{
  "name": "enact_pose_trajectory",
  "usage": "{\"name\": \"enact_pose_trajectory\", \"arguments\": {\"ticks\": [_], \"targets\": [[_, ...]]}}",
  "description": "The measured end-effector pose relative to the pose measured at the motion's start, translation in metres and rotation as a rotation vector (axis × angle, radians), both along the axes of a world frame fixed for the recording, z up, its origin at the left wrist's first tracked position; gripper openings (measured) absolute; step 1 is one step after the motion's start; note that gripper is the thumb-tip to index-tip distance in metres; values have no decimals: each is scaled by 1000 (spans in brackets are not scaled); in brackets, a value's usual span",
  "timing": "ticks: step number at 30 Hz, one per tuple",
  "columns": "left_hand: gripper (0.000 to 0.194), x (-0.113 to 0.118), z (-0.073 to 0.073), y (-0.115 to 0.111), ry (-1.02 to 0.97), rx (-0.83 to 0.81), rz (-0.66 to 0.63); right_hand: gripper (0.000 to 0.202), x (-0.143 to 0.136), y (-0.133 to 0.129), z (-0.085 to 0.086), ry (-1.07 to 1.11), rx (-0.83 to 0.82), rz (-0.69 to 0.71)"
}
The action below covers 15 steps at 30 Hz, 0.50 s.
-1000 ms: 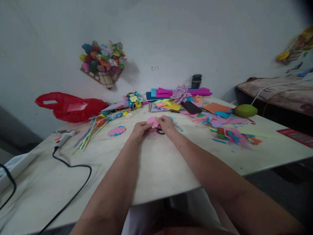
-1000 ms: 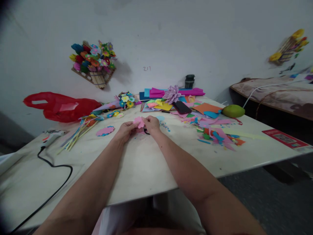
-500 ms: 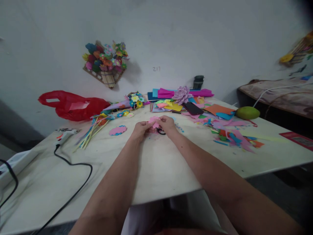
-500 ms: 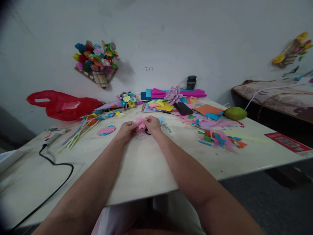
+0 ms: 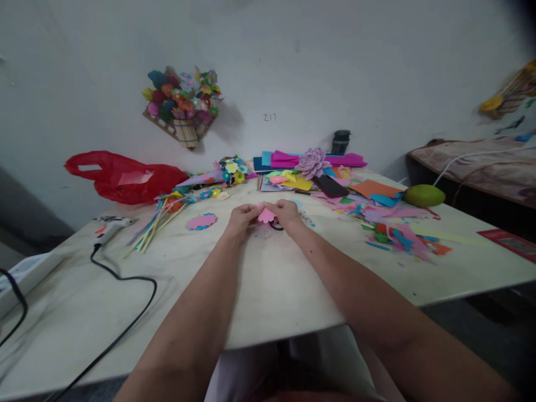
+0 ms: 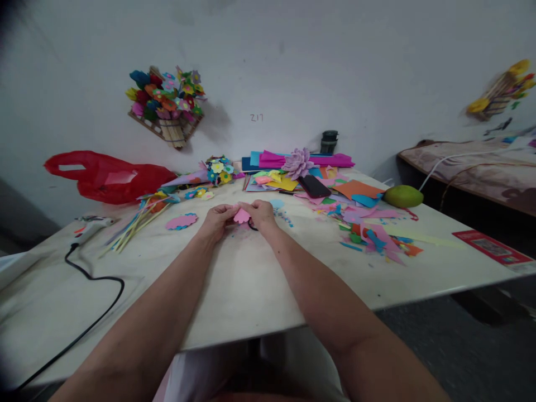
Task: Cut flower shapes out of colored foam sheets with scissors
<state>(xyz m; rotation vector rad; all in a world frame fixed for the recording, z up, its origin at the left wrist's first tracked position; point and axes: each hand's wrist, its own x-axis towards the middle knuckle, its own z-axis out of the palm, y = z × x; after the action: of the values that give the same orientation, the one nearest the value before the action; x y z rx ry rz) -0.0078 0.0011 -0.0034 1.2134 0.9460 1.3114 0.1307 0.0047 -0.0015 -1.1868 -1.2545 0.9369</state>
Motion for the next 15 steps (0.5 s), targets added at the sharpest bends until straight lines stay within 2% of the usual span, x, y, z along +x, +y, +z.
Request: {"name": "enact_pose_trajectory", "arguments": {"ticks": [6,9,15], "targets": [[41,0,1,-1,-13,3,55,49,4,-5,4,158,-82,157],[42,-1,2,0,-52,5,101,39,8,-3,4,216,-107,240],[41,-3,0,3,-99,-1,136,24,12,2,-2,235,-40,338]]}}
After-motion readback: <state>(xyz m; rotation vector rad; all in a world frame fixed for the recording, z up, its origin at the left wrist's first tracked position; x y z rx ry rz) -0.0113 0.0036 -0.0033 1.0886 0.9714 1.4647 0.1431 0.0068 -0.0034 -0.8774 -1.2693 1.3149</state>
